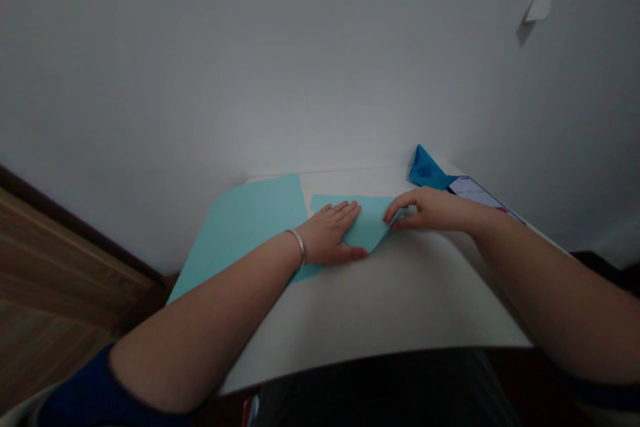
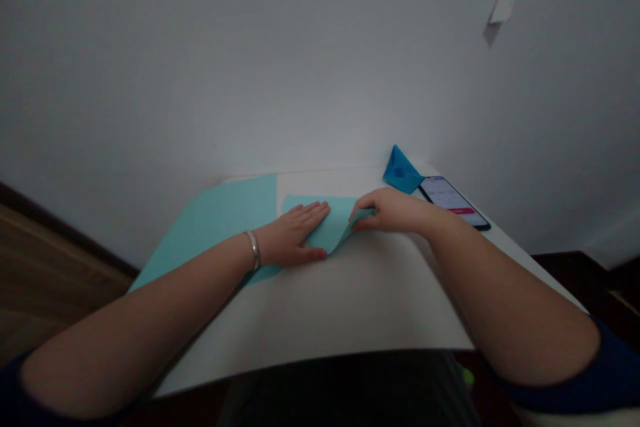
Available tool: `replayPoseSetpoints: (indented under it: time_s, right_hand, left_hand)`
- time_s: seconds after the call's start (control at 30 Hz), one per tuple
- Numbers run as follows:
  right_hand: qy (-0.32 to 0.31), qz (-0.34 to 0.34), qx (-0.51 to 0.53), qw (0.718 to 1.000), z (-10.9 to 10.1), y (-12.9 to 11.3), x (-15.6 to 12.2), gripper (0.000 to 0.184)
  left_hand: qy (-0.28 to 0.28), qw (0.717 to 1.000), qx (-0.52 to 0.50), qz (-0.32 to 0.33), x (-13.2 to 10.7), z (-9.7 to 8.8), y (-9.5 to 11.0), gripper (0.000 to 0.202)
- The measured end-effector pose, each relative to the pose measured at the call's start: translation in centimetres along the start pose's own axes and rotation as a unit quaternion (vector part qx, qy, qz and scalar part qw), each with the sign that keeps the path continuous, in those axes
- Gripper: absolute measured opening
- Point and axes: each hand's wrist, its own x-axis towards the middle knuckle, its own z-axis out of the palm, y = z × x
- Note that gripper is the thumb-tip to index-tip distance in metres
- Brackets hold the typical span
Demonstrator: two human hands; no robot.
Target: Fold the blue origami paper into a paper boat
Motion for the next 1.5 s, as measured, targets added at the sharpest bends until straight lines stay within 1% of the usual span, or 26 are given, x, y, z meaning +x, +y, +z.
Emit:
replayPoseSetpoints:
  time_s: [0.1, 0.17, 0.27, 0.4, 0.53, 0.67, 0.87, 1.07, 1.27, 1.5]
  right_hand:
    - [-0.019, 0.020, -0.017, 0.999, -0.1, 0.6, 0.1, 0.021]
    - [-0.021, 0.035, -0.034, 0.999, 0.0, 1.0, 0.3, 0.027]
    - [0.012, 0.049, -0.052, 0.997, 0.7, 1.1, 0.7, 0.033]
    - [0.063, 0.056, -0.072, 0.994, 1.6, 0.7, 1.1, 0.030]
    - [0.070, 0.060, -0.088, 0.992, 2.2, 0.7, 1.5, 0.027]
    - [0.086, 0.078, -0.132, 0.984, 2.7, 0.6, 1.9, 0.028]
    - [0.078, 0.105, -0.196, 0.972, 3.1, 0.1, 2.3, 0.033]
    - [0.085, 0.112, -0.225, 0.964, 3.4, -0.2, 2.4, 0.034]
    - [0.080, 0.125, -0.253, 0.956, 3.6, -0.4, 2.6, 0.036]
    - [0.084, 0.134, -0.260, 0.953, 3.7, -0.7, 2.6, 0.036]
  left_hand:
    - [-0.004, 1.000, 0.001, 0.011, 0.0, 0.1, 0.0, 0.094]
    - [-0.004, 1.000, 0.003, 0.007, 0.0, 0.2, 0.1, 0.092]
    - [-0.007, 1.000, 0.003, -0.003, 0.1, 0.1, 0.3, 0.089]
    - [-0.004, 1.000, 0.001, -0.012, 0.1, -0.1, 0.6, 0.086]
    - [0.002, 1.000, -0.002, -0.013, 0.2, -0.1, 0.6, 0.084]
    - [-0.005, 1.000, -0.002, -0.016, 0.4, -0.1, 0.6, 0.083]
    - [-0.042, 0.999, 0.015, -0.028, 0.5, -0.6, 0.9, 0.089]
    - [-0.023, 0.999, 0.017, -0.033, 0.4, -0.6, 1.0, 0.091]
    - [-0.037, 0.999, 0.015, -0.035, 0.4, -0.6, 1.0, 0.087]
    - [-0.042, 0.998, 0.026, -0.030, 0.4, -0.7, 1.0, 0.088]
